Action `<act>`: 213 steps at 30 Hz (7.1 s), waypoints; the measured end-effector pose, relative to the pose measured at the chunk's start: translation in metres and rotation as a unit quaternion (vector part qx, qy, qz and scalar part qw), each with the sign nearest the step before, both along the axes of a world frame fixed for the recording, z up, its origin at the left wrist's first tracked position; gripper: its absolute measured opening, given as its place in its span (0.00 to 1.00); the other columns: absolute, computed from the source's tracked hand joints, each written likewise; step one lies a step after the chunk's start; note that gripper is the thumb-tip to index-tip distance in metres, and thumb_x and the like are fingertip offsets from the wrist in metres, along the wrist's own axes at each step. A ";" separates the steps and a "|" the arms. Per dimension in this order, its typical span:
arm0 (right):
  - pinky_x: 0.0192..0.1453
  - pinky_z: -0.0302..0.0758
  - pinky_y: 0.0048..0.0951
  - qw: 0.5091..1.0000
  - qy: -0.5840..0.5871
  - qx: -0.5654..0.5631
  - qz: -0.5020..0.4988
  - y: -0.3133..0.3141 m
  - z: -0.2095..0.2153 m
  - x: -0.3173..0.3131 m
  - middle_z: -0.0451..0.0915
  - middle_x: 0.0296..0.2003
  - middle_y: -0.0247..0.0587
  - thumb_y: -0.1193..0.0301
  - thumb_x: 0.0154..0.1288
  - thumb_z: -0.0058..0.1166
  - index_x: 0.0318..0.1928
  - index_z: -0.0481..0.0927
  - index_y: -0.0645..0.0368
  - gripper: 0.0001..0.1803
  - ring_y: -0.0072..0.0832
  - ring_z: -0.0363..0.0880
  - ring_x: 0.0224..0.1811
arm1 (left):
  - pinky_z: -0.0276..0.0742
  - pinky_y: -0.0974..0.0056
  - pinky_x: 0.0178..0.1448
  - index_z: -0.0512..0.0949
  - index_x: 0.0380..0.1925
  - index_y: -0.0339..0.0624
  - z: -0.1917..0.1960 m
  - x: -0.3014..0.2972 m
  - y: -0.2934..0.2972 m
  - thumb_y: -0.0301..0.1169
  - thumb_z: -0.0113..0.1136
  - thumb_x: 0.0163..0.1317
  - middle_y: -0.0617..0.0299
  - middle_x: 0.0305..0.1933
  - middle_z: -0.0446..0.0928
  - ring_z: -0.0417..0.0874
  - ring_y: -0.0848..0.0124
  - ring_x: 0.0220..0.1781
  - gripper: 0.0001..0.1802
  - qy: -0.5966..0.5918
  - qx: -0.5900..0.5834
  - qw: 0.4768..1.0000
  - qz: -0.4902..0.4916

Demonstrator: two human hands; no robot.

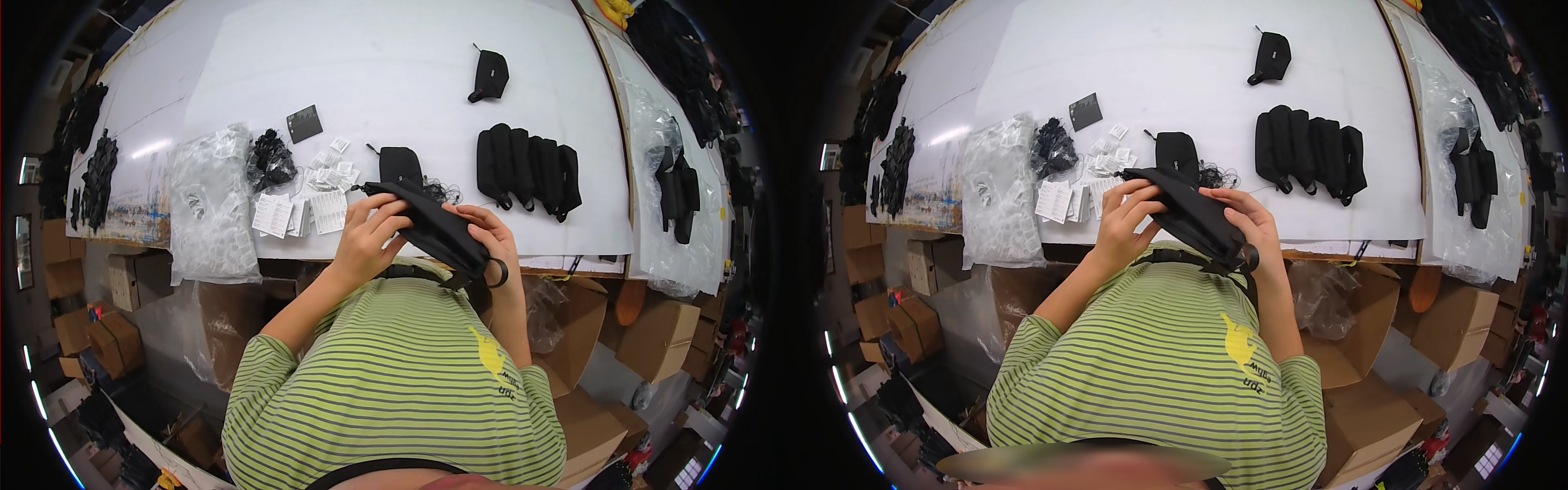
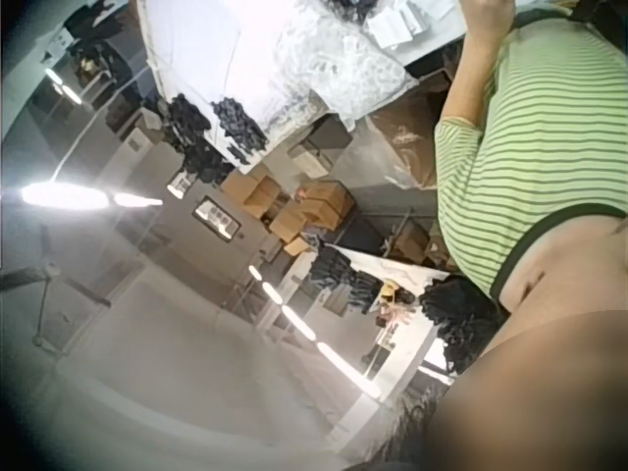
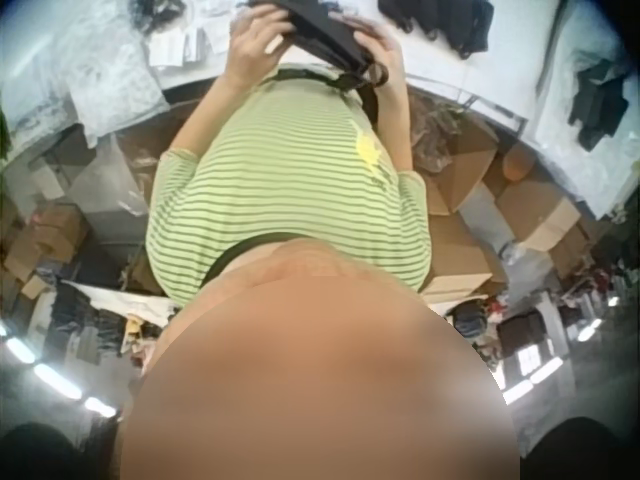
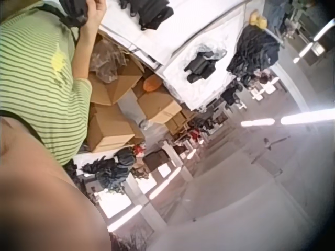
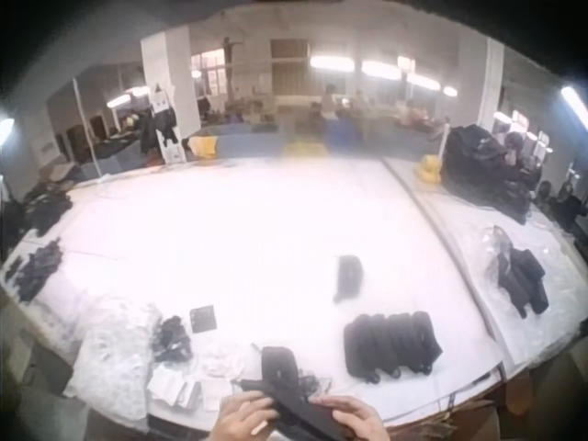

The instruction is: The recorder is packing small black electronic cases or components into plastic bags and organizing them on a table, including applying or checking labels.

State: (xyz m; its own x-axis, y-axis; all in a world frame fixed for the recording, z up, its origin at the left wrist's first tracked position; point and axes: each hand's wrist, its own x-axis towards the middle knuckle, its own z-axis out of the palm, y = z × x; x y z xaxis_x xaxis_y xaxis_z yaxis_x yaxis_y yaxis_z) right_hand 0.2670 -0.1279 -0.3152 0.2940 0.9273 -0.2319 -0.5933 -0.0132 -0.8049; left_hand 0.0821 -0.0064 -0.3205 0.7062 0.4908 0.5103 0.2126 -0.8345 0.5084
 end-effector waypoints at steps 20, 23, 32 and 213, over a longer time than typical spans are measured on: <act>0.59 0.69 0.29 0.996 -0.058 0.062 0.020 -0.005 0.033 -0.035 0.72 0.53 0.50 0.76 0.63 0.46 0.54 0.67 0.65 0.18 0.31 0.70 0.57 | 0.70 0.61 0.39 0.77 0.27 0.40 0.029 -0.028 0.004 0.18 0.62 0.30 0.61 0.30 0.77 0.76 0.61 0.35 0.17 -0.077 -0.103 0.990 -0.065; 0.59 0.69 0.29 0.997 -0.050 0.053 0.009 -0.008 0.032 -0.035 0.72 0.52 0.49 0.76 0.63 0.46 0.53 0.67 0.65 0.17 0.31 0.70 0.57 | 0.71 0.60 0.40 0.76 0.27 0.38 0.025 -0.027 0.004 0.17 0.63 0.31 0.60 0.30 0.76 0.76 0.60 0.35 0.16 -0.063 -0.118 0.987 -0.087; 0.62 0.64 0.29 0.997 -0.058 0.051 0.031 -0.009 0.030 -0.030 0.73 0.52 0.48 0.76 0.62 0.47 0.49 0.71 0.63 0.14 0.30 0.69 0.57 | 0.71 0.63 0.36 0.77 0.27 0.38 0.026 -0.021 0.004 0.15 0.61 0.28 0.60 0.29 0.76 0.76 0.61 0.32 0.18 -0.100 -0.079 0.988 -0.085; 0.22 0.66 0.19 0.767 -0.530 -0.165 -0.320 -0.098 -0.064 0.194 0.78 0.41 0.31 0.70 0.58 0.60 0.49 0.77 0.55 0.17 0.15 0.67 0.18 | 0.74 0.66 0.43 0.74 0.48 0.42 -0.134 -0.019 0.017 0.42 0.54 0.64 0.61 0.49 0.72 0.77 0.70 0.39 0.18 0.076 -0.506 0.848 0.140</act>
